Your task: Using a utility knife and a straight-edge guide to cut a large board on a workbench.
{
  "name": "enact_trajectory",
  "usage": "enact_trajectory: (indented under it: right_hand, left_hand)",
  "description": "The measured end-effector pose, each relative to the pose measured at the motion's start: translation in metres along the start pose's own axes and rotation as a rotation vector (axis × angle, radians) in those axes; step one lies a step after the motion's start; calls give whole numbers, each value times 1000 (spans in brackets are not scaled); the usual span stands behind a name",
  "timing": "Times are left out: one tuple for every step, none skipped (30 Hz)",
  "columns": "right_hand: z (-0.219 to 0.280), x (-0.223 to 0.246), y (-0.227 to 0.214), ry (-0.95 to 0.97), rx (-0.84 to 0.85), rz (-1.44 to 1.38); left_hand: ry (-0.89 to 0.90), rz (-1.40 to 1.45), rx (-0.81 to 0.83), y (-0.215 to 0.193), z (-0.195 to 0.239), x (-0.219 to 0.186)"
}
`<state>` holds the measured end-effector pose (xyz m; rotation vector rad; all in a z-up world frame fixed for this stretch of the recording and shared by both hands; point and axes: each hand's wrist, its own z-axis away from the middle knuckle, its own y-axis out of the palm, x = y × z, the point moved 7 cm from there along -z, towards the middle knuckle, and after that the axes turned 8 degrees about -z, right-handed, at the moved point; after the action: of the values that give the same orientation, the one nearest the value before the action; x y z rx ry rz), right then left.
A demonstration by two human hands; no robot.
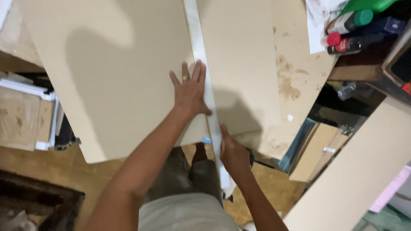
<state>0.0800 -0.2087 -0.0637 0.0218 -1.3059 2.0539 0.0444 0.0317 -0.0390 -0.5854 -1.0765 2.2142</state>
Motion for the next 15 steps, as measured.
enact_trajectory:
  right_hand:
    - [13,-10,10,50,72,-37]
    - [29,-11,11,54,80,-36]
    - [39,-11,11,47,81,-61]
    - [48,-10,11,41,82,-86]
    - [50,-13,13,42,77,-87]
    - [52,-14,16,19,74,-13]
    - [55,-14,20,-4,74,57]
    - [59,-15,20,0,73,53]
    - [58,-16,21,14,93,12]
    - [58,-17,22,27,112,-30]
    - [59,-14,18,29,112,-30]
    - [60,-15,18,79,145,-70]
    - [61,-16,17,131,175,-110]
    - [69,-21,21,135,172,-110]
    - [80,-28,32,176,289,-62]
  left_hand:
    - [-12,-10,3,3,2,-2]
    - [-11,-6,11,7,6,-3]
    - [-12,-9,12,5,4,-3]
    - [-12,-12,13,3,3,-3]
    - [-9,-14,10,3,1,-4]
    - [-19,-20,10,4,0,-4]
    - [-29,-28,14,5,-1,-3]
    - [-25,-33,15,4,3,-6]
    - [-35,-24,8,1,4,-6]
    - [-44,-16,0,-3,5,-5]
    - [-43,-16,1,-1,2,-5]
    - [-51,-55,58,6,-2,-3]
    - [-56,-95,113,13,-7,-2]
    - [-51,-96,112,15,-7,-2]
    - [-47,-94,107,16,-7,-1]
